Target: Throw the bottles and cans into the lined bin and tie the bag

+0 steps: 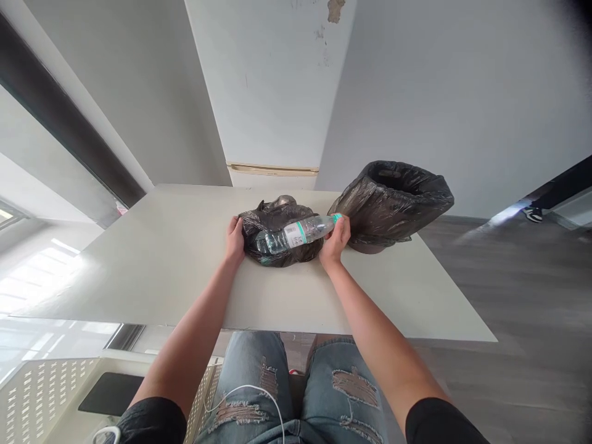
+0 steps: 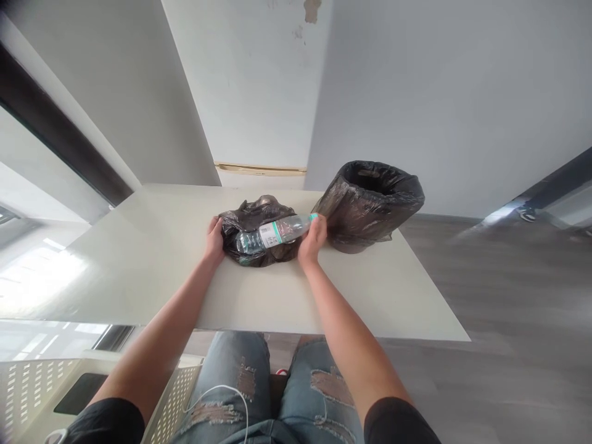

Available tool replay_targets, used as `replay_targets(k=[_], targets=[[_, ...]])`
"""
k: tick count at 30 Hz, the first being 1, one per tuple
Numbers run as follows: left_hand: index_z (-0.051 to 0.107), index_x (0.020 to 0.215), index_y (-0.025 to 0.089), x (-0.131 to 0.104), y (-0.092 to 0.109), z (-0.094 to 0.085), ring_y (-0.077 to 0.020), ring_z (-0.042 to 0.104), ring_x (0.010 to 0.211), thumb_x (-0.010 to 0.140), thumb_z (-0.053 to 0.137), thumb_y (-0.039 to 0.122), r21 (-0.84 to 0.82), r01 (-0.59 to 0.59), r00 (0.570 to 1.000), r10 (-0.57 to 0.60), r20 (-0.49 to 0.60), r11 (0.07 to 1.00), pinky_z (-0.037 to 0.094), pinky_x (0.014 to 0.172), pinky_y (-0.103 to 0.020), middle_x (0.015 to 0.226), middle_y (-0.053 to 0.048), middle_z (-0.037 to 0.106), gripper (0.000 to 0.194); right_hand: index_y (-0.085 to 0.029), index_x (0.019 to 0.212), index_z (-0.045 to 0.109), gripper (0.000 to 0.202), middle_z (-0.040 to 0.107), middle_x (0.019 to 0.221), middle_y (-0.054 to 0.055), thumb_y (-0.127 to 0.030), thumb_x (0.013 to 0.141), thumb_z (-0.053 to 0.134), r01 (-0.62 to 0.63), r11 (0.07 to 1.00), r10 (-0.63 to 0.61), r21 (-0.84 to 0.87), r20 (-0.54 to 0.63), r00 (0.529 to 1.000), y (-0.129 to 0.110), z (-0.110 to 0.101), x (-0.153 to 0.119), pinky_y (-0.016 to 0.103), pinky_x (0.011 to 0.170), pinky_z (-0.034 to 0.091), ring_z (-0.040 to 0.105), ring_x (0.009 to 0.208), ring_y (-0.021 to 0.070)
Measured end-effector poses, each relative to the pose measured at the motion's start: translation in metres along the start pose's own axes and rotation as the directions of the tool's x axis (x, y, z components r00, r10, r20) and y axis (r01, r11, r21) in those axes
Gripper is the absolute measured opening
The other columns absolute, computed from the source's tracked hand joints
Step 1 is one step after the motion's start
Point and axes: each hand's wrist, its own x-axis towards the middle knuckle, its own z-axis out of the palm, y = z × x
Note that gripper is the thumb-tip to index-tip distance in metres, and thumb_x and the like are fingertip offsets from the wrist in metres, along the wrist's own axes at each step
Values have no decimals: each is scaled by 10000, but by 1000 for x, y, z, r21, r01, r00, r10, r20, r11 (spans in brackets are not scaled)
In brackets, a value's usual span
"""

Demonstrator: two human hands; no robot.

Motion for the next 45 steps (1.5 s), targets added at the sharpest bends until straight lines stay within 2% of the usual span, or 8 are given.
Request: replay_targets(k=[7,11,17,24,28,35,39,45], targets=[[694,1110,263,-16,28,9,-166,602,999,817,859,350,209,-227,967,245,-66,951,472,817,-227,1049,-27,638,347,-260,816,531,487,466,677,-34,-720,971,571,-276,944,238,181,209,949,0,9,0,282,471,370,433,521,128],[684,918,222,-36,58,11,-168,555,826,911,754,428,364,-413,909,401,112,835,463,773,-273,872,-18,608,218,-248,901,600,441,487,689,-57,-673,903,715,-353,893,259,279,324,910,-8,9,0,247,466,364,438,490,87],[716,1002,210,-69,108,2,-196,639,821,1051,274,728,248,-258,927,167,336,934,520,744,-318,893,-75,691,682,-229,1037,676,452,615,752,-37,-635,862,772,-419,862,270,285,441,856,-15,10,-3,236,461,400,496,504,83],[718,1260,244,-124,151,3,-245,715,936,912,742,516,671,-496,740,-136,659,552,575,835,-368,1075,-75,776,442,-243,982,658,482,650,740,-37,-642,790,847,-469,830,236,301,573,785,-20,10,-7,240,474,454,550,544,109],[754,1167,242,-130,160,-5,-215,720,849,902,754,457,664,-500,667,-242,705,556,614,782,-356,983,-54,785,342,-243,1171,685,610,741,873,33,-764,854,715,-477,831,161,286,698,698,-22,11,-11,304,610,542,644,670,164],[671,1268,208,-71,141,-77,-246,763,1008,805,831,437,726,-217,976,133,173,652,665,874,-406,1138,-85,767,541,-203,902,775,281,732,804,47,-455,986,681,55,998,-28,-3,824,567,-13,13,-22,318,687,533,636,712,179],[627,1274,215,-33,112,-115,-289,743,1133,762,849,384,780,-105,953,288,-99,616,665,895,-443,1233,-107,735,583,-217,1057,793,175,724,837,53,-297,993,651,378,926,-166,-26,869,466,-7,18,-29,345,780,549,646,797,204],[583,1326,216,-12,84,-131,-326,695,1249,770,842,350,785,-34,945,275,-177,619,638,987,-488,1361,-147,679,627,-260,1400,694,388,758,1011,64,-232,1025,597,458,887,-87,-53,957,278,-8,20,-34,353,856,554,674,975,234]])
